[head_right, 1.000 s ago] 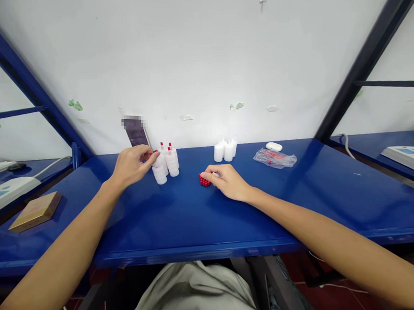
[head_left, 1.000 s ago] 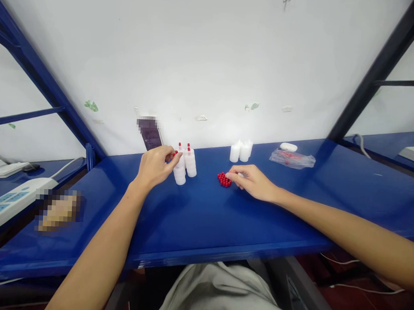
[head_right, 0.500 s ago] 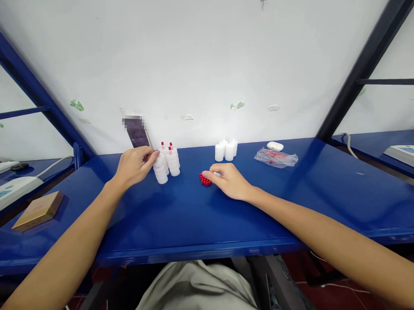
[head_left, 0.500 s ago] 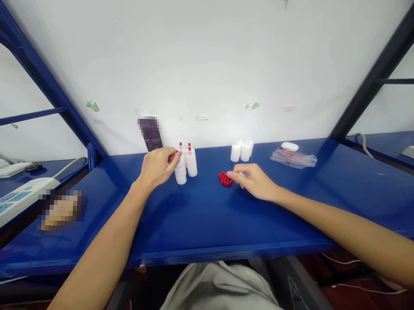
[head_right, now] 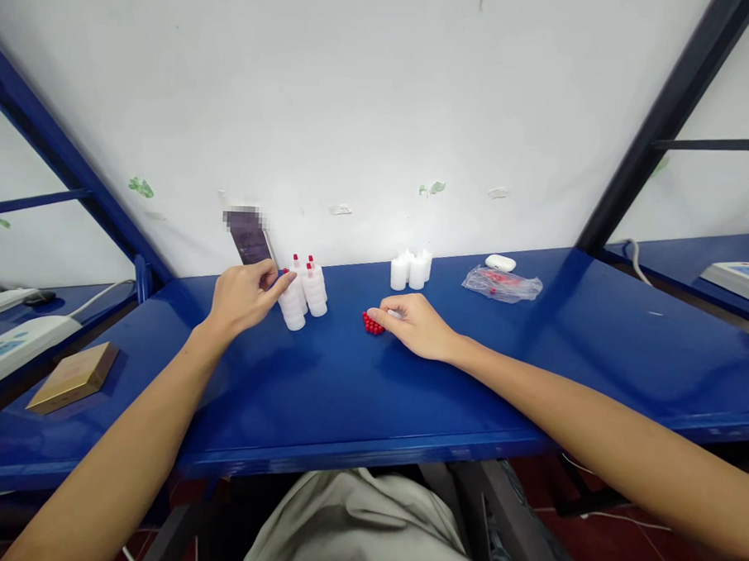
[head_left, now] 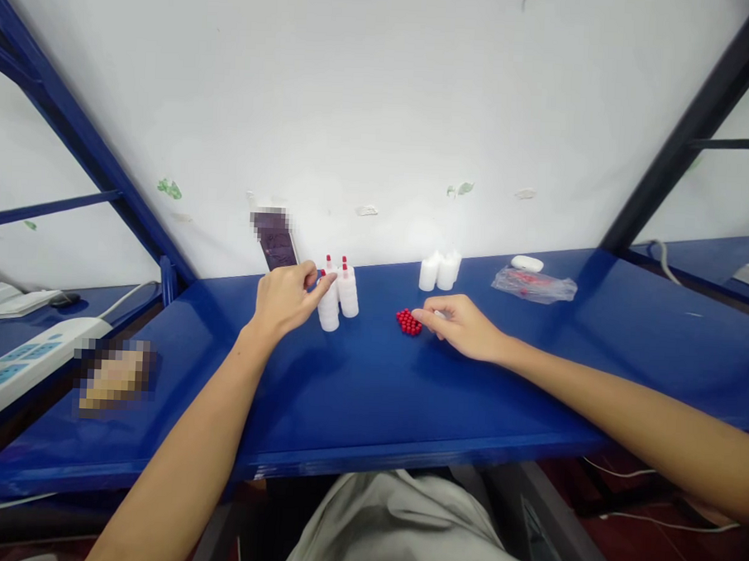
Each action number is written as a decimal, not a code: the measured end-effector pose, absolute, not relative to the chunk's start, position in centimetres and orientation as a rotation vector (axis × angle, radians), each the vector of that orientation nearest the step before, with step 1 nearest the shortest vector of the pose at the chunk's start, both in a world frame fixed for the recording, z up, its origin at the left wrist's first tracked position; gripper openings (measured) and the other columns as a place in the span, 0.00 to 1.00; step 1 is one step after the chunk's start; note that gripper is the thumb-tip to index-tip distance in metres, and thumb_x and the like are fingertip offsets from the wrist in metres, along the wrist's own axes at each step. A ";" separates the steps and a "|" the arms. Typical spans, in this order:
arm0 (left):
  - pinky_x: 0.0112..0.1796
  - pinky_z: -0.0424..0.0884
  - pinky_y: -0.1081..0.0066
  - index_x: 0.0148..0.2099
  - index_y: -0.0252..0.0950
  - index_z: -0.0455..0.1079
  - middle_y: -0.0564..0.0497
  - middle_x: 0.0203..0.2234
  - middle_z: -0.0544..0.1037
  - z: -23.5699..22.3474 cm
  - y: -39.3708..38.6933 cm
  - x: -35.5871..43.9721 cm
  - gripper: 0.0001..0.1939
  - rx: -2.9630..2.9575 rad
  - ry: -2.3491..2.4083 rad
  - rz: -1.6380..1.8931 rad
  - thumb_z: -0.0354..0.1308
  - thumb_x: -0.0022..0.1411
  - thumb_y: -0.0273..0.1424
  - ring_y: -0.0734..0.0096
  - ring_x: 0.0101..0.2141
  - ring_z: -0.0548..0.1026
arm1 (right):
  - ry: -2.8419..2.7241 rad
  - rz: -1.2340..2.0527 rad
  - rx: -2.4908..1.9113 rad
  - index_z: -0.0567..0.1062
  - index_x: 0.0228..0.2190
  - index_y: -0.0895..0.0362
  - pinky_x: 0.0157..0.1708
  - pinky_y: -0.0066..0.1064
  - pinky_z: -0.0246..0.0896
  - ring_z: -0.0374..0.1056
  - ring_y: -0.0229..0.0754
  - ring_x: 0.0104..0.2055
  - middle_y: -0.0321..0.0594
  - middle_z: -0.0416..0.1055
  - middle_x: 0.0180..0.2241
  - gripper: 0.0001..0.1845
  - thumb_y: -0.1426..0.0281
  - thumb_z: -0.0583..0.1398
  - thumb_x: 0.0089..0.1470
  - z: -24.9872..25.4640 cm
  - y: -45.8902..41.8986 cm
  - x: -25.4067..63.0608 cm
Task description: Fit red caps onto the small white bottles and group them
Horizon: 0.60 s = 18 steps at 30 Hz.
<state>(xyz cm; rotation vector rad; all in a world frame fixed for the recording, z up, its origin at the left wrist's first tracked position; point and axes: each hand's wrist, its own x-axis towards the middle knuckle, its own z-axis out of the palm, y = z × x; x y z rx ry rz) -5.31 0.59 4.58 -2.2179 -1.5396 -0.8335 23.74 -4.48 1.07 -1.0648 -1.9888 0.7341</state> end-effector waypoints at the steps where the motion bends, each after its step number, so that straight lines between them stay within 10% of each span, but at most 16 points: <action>1: 0.25 0.50 0.72 0.25 0.37 0.60 0.55 0.17 0.66 4.6 0.6 -5.3 0.23 -2.191 -1.537 -0.880 0.51 0.63 0.50 0.72 0.21 0.63 | -1.990 0.739 -1.065 0.68 0.18 0.57 0.29 0.29 0.54 0.61 0.35 0.22 0.33 0.65 0.18 0.24 0.56 0.56 0.60 1.1 -4.4 23.8; 13: 0.40 0.64 0.66 0.40 0.35 0.70 0.58 0.16 0.69 2.2 -3.2 1.6 0.10 -2.725 -0.906 -0.774 0.48 0.65 0.29 0.74 0.19 0.63 | -1.866 0.920 -1.032 0.66 0.19 0.57 0.24 0.29 0.55 0.61 0.36 0.21 0.35 0.63 0.18 0.25 0.58 0.48 0.62 0.3 -3.6 24.3; 18: 0.34 0.67 0.69 0.52 0.36 0.68 0.48 0.34 0.76 -0.3 -2.8 3.1 0.15 -2.795 -1.016 -0.414 0.46 0.68 0.30 0.66 0.32 0.75 | -1.848 0.874 -0.983 0.70 0.23 0.58 0.30 0.30 0.57 0.63 0.38 0.26 0.36 0.67 0.22 0.21 0.60 0.50 0.61 0.0 -3.3 24.3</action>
